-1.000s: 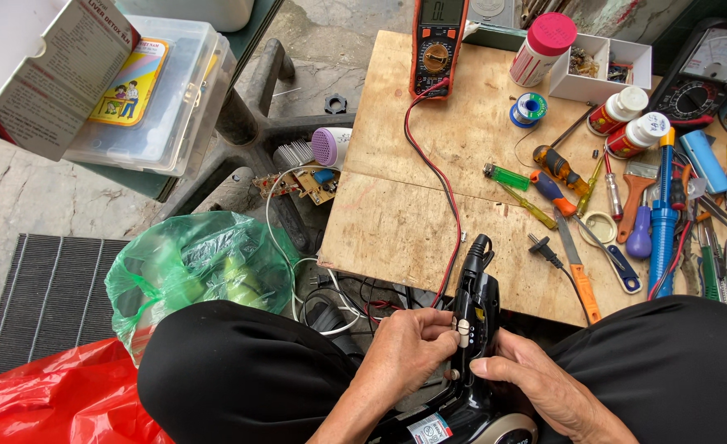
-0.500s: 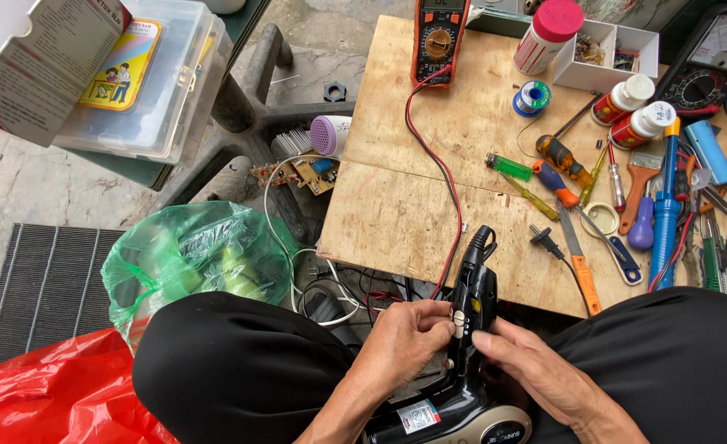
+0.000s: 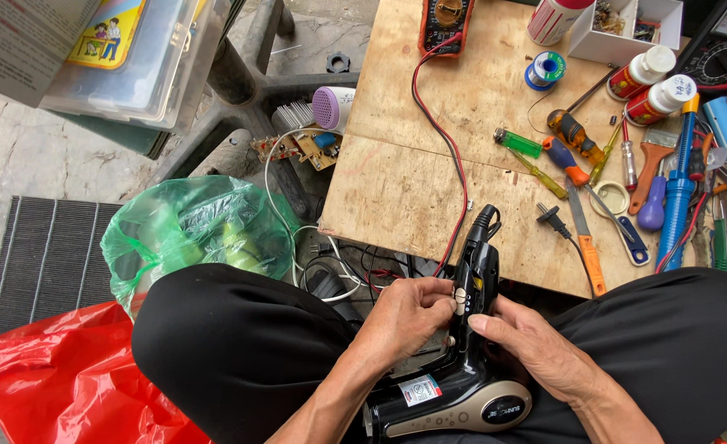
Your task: The person repairs a disassembled black hair dryer by connecting internal wires and reassembling the casing. They use a multimeter to test the electrical connections and then snap the outer shell back onto the device.
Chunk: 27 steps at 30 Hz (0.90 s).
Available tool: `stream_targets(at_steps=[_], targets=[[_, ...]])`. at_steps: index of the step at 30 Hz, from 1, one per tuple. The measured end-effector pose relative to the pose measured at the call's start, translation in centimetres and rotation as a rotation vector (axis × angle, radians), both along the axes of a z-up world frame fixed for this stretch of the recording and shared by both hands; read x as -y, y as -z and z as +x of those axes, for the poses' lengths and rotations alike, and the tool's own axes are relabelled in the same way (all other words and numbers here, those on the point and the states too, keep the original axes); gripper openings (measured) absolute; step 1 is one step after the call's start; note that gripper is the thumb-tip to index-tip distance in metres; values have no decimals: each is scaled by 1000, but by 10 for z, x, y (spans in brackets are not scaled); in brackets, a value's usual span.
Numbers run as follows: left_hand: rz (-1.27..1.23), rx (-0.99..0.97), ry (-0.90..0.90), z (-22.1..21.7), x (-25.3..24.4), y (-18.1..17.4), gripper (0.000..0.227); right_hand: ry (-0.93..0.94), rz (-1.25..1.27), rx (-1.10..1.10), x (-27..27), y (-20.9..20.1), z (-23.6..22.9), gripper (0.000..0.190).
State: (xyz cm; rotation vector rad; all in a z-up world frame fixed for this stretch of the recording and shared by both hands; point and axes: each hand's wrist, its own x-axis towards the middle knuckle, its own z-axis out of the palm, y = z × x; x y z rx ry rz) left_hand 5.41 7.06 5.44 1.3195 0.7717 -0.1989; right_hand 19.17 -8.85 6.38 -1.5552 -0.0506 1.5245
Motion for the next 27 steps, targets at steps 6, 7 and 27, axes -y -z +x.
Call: stream_targets(at_steps=[6, 7, 27], targets=[[-59, 19, -11, -2, 0, 7, 42, 62, -85, -1, -3, -6, -4, 51], [-60, 18, -14, -2, 0, 5, 42, 59, -86, -1, -2, -5, -4, 51], [-72, 30, -46, -7, 5, 10, 39, 20, -106, 147, 11, 16, -5, 68]])
